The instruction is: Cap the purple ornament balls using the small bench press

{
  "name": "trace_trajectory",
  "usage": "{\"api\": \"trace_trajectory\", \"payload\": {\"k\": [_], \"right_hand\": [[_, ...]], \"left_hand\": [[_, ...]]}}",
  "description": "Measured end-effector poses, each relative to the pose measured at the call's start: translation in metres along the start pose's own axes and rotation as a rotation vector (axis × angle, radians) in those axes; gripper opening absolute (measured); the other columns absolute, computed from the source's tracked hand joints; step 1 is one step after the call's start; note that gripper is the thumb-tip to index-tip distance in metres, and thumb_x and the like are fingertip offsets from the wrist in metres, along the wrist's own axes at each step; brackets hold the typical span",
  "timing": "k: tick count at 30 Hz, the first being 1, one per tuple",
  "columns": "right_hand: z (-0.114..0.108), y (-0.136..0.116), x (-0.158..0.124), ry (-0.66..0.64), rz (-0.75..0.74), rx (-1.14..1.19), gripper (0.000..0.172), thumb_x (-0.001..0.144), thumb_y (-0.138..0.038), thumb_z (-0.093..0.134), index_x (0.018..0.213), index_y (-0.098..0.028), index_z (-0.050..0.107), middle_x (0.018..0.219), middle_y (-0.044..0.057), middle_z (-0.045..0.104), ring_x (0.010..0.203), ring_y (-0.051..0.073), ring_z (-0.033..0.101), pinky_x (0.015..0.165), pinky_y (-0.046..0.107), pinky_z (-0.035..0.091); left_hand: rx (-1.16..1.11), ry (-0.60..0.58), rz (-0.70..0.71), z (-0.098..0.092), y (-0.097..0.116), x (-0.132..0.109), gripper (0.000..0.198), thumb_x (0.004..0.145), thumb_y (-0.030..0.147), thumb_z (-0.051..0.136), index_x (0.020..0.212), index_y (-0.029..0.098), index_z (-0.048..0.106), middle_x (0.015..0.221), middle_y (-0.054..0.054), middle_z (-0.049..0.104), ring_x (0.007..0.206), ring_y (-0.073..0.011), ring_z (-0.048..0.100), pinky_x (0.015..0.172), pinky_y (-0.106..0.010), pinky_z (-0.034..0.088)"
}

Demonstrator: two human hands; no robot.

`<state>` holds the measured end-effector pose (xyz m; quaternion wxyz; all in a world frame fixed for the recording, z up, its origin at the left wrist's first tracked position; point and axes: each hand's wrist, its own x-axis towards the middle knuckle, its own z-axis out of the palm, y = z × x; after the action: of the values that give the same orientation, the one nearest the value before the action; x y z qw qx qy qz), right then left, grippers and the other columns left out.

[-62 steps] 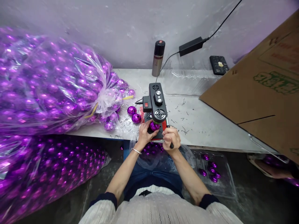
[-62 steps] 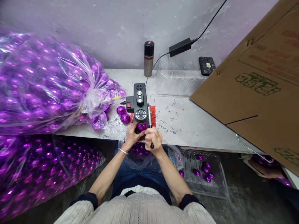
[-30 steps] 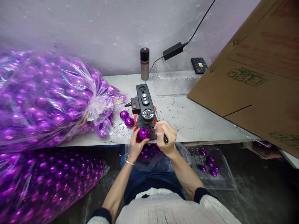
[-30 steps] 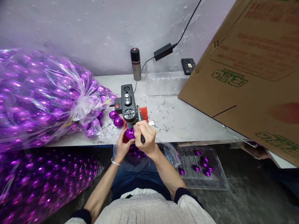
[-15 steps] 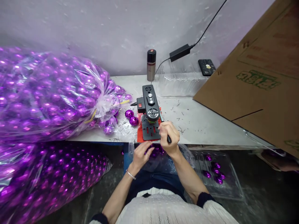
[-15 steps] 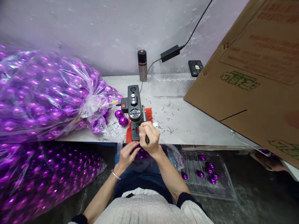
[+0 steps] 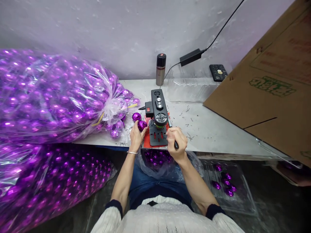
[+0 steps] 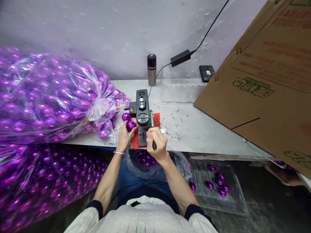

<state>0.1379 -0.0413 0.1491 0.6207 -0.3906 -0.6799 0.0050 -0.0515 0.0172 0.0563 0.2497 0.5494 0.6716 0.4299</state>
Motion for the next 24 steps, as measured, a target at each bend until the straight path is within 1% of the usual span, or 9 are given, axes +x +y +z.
{"api": "trace_trajectory", "payload": {"k": [2, 4, 6, 9, 12, 14, 17, 21, 24], "right_hand": [[0.0, 0.001, -0.001, 0.001, 0.002, -0.004, 0.025, 0.095, -0.009, 0.046, 0.075, -0.022, 0.053, 0.07, 0.001, 0.059, 0.066, 0.013, 0.058, 0.058, 0.027, 0.045], [0.0, 0.001, -0.002, -0.001, 0.003, -0.002, 0.025, 0.095, -0.009, 0.047, 0.075, -0.022, 0.054, 0.07, 0.001, 0.06, 0.066, 0.013, 0.059, 0.058, 0.027, 0.045], [0.0, 0.002, -0.004, -0.005, 0.009, 0.006, 0.025, 0.094, -0.008, 0.047, 0.074, -0.022, 0.053, 0.07, 0.0, 0.06, 0.066, 0.013, 0.058, 0.058, 0.027, 0.045], [0.0, 0.003, -0.005, 0.001, 0.018, 0.013, 0.026, 0.094, -0.007, 0.047, 0.073, -0.022, 0.052, 0.069, 0.0, 0.059, 0.067, 0.013, 0.059, 0.059, 0.027, 0.045], [0.001, 0.003, -0.005, 0.005, 0.015, 0.022, 0.026, 0.094, -0.007, 0.048, 0.073, -0.023, 0.052, 0.07, 0.0, 0.059, 0.067, 0.013, 0.059, 0.059, 0.028, 0.045], [0.0, 0.003, -0.005, -0.001, 0.014, 0.025, 0.026, 0.094, -0.008, 0.048, 0.073, -0.023, 0.053, 0.071, 0.0, 0.06, 0.067, 0.014, 0.059, 0.06, 0.029, 0.045], [0.0, 0.003, -0.005, -0.008, 0.02, 0.02, 0.026, 0.095, -0.01, 0.047, 0.073, -0.023, 0.054, 0.071, 0.0, 0.06, 0.067, 0.015, 0.06, 0.06, 0.03, 0.046], [-0.001, 0.005, -0.004, -0.01, 0.026, 0.017, 0.025, 0.096, -0.013, 0.048, 0.075, -0.023, 0.057, 0.071, 0.001, 0.062, 0.068, 0.015, 0.061, 0.061, 0.031, 0.048], [-0.001, 0.009, -0.012, 0.006, 0.066, 0.054, 0.009, 0.097, -0.027, 0.057, 0.09, -0.023, 0.061, 0.086, 0.004, 0.067, 0.072, 0.016, 0.064, 0.064, 0.031, 0.054]], "left_hand": [[-0.297, 0.016, -0.119, -0.003, 0.004, -0.002, 0.067, 0.076, 0.044, 0.083, 0.131, 0.019, 0.055, 0.127, -0.018, 0.068, 0.119, -0.0324, 0.069, 0.104, -0.046, 0.052], [-0.663, 0.0, -0.263, -0.012, 0.007, -0.007, 0.06, 0.078, 0.046, 0.081, 0.126, 0.021, 0.055, 0.119, -0.012, 0.071, 0.106, -0.0255, 0.074, 0.098, -0.041, 0.056], [-0.975, -0.069, -0.399, -0.023, 0.011, -0.014, 0.048, 0.081, 0.044, 0.079, 0.118, 0.021, 0.059, 0.11, -0.009, 0.074, 0.096, -0.0216, 0.075, 0.094, -0.038, 0.058], [-1.212, -0.202, -0.563, -0.036, 0.018, -0.03, 0.036, 0.085, 0.039, 0.074, 0.111, 0.016, 0.066, 0.102, -0.011, 0.077, 0.09, -0.0202, 0.076, 0.085, -0.033, 0.062], [-1.281, -0.291, -0.674, -0.037, 0.025, -0.043, 0.031, 0.09, 0.038, 0.067, 0.11, 0.014, 0.069, 0.103, -0.013, 0.078, 0.084, -0.0183, 0.075, 0.075, -0.028, 0.062], [-1.286, -0.319, -0.721, -0.032, 0.026, -0.049, 0.031, 0.094, 0.04, 0.063, 0.11, 0.014, 0.07, 0.101, -0.011, 0.078, 0.079, -0.017, 0.074, 0.074, -0.028, 0.062], [-1.271, -0.338, -0.736, -0.025, 0.024, -0.053, 0.033, 0.095, 0.043, 0.06, 0.11, 0.015, 0.07, 0.101, -0.011, 0.077, 0.079, -0.017, 0.074, 0.081, -0.032, 0.063], [-1.232, -0.368, -0.711, -0.022, 0.017, -0.059, 0.036, 0.092, 0.045, 0.067, 0.112, 0.016, 0.068, 0.103, -0.011, 0.077, 0.084, -0.0185, 0.075, 0.09, -0.037, 0.062], [-1.199, -0.418, -0.714, -0.023, 0.013, -0.068, 0.039, 0.09, 0.048, 0.07, 0.112, 0.016, 0.068, 0.101, -0.011, 0.077, 0.083, -0.0189, 0.074, 0.09, -0.037, 0.062]]}}
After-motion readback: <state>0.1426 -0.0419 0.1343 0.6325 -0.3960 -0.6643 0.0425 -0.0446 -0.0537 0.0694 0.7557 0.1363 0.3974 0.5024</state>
